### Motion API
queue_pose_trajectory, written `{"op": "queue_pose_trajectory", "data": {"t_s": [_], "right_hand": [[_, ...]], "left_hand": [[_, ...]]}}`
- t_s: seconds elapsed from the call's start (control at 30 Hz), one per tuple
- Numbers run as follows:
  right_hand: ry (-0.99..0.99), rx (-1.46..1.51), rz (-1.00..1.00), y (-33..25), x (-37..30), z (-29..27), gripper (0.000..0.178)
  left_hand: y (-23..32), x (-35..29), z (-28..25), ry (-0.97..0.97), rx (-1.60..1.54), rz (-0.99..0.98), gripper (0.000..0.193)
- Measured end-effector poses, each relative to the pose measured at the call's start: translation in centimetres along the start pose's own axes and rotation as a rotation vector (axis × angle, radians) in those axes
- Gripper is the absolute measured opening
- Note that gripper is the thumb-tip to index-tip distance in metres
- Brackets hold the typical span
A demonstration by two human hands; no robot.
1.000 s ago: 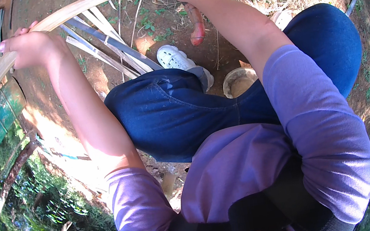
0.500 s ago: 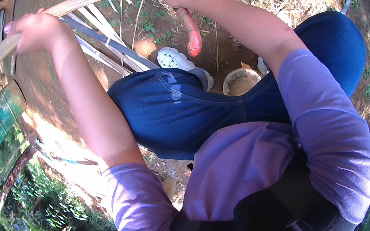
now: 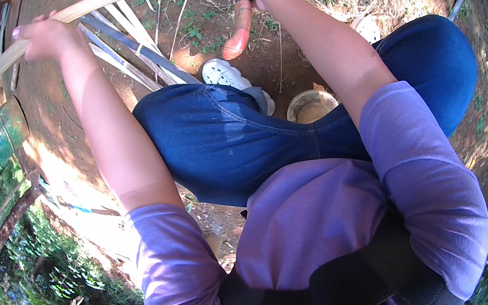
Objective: The person shaves a piece of bamboo by hand using a small knife, removing the outer layer and smoothing the surface.
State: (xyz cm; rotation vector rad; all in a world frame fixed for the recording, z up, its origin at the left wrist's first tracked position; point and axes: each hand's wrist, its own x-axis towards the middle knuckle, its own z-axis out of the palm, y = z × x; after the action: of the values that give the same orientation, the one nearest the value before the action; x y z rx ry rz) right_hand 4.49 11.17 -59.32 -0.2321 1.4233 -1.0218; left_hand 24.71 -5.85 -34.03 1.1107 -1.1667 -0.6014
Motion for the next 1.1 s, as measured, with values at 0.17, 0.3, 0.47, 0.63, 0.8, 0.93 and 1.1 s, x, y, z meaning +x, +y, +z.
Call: {"op": "queue_pose_trajectory", "data": {"t_s": [0.17,0.3,0.47,0.63,0.8,0.93,1.1], "right_hand": [[-0.085,0.175,0.047,0.6,-1.0,1.8,0.034],[-0.252,0.212,-0.103,-1.2,-2.4,4.4,0.050],[-0.042,-0.204,-0.421,-2.2,-6.3,7.9,0.042],[-0.045,-0.243,-0.510,-1.5,-7.2,8.3,0.041],[-0.008,-0.325,-0.622,-1.4,-7.2,8.3,0.039],[-0.062,-0.258,-0.619,-3.8,-9.7,9.6,0.038],[0.068,-0.377,-0.753,-1.1,-7.0,9.0,0.040]], "left_hand": [[-1.0,0.9,-1.0,0.067,0.016,-0.065,0.046],[-0.3,0.5,0.4,0.005,-0.002,-0.033,0.045],[0.7,-0.7,1.4,-0.046,-0.015,-0.018,0.048],[-0.6,1.6,1.2,-0.066,-0.147,-0.042,0.044],[-0.7,1.0,2.0,-0.018,-0.147,-0.022,0.043],[-1.8,2.3,0.4,-0.078,-0.132,-0.027,0.044],[-0.2,1.0,2.2,-0.083,-0.109,-0.050,0.043]]}}
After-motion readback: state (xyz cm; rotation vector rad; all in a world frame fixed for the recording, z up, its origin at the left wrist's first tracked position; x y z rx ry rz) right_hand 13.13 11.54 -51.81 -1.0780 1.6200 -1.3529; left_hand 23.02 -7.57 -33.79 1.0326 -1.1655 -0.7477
